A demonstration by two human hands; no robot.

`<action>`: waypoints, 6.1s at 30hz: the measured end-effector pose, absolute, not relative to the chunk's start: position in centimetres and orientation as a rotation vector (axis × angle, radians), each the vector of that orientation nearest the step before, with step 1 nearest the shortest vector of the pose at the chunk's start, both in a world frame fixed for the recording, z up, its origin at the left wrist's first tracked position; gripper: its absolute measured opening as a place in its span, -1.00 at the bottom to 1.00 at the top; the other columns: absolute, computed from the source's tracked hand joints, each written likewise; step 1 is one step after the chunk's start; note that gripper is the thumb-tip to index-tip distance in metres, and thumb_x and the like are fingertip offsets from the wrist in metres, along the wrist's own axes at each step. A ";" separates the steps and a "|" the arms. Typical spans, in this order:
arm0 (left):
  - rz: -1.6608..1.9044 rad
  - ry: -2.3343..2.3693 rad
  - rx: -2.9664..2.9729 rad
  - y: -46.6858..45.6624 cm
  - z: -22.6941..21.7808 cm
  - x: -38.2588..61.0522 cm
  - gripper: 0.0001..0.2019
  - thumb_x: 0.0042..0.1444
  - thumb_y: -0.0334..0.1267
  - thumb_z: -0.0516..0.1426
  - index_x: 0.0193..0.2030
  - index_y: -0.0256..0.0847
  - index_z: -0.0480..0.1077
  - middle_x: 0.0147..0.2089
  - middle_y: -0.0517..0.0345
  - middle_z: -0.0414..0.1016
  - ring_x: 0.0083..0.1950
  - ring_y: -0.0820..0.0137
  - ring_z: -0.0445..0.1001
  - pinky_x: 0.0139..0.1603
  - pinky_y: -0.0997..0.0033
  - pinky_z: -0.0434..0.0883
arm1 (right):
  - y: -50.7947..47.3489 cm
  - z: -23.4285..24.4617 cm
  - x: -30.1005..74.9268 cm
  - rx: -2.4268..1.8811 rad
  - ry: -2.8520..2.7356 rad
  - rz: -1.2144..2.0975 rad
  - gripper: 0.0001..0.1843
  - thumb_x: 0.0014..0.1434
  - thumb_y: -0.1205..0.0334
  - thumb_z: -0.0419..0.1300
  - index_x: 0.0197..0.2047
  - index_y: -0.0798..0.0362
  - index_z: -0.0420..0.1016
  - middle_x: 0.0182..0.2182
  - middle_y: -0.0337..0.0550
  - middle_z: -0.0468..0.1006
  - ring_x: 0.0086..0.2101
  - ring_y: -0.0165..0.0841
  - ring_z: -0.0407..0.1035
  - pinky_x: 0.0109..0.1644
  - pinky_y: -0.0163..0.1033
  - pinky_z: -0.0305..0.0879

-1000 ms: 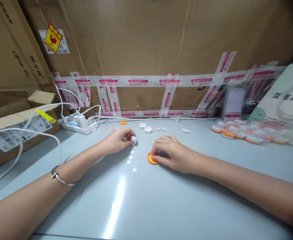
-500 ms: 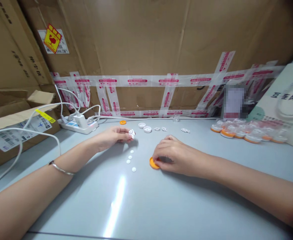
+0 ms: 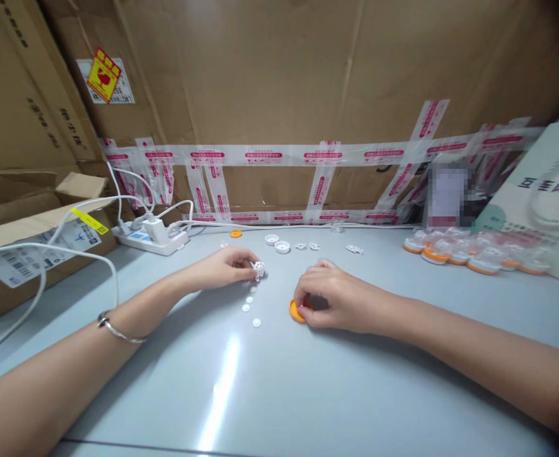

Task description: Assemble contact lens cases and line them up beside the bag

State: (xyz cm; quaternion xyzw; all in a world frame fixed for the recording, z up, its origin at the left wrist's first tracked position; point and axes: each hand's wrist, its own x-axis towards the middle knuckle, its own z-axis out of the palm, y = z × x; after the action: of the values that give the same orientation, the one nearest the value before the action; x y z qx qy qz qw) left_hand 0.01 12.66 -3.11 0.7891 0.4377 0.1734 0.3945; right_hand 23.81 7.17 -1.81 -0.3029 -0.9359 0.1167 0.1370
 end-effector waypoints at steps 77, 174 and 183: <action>0.022 0.775 2.653 7.1 1.4 1.3 -0.84 0.06 -0.39 0.09 -0.29 -0.15 0.50 -0.37 0.19 0.49 -0.36 0.45 0.40 -0.30 0.52 0.27 | 6.7 -1.6 23.8 -1.103 -2.240 0.951 -0.50 -0.12 -0.02 0.28 -0.13 0.05 0.42 -0.32 -0.17 0.45 -0.28 -0.36 0.33 -0.18 -0.26 0.26; 0.525 0.958 2.395 6.1 -0.9 3.2 -0.60 -0.14 -0.03 0.24 -0.18 -0.21 0.43 -0.27 0.10 0.43 -0.22 0.35 0.37 -0.26 0.44 0.27 | 11.9 1.4 24.3 -1.052 -2.413 -0.087 -0.89 0.10 0.31 0.11 -0.34 0.09 0.46 -0.35 -0.11 0.49 -0.28 -0.31 0.29 -0.16 -0.23 0.18; 0.551 0.982 2.408 6.2 -0.8 3.0 -0.62 -0.12 -0.02 0.22 -0.19 -0.20 0.43 -0.27 0.10 0.42 -0.24 0.36 0.36 -0.29 0.45 0.27 | 15.0 -0.7 21.2 -1.200 -2.594 -0.275 -0.88 0.09 0.41 0.10 -0.35 0.15 0.47 -0.31 0.00 0.48 -0.22 -0.24 0.28 -0.19 -0.21 0.10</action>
State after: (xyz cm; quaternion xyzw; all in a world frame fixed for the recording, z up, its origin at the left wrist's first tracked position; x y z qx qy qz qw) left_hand 2.95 6.18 -0.77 0.8795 0.3588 0.2013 0.2392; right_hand 21.21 15.01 -0.70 -0.4140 -0.8952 -0.0950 0.1349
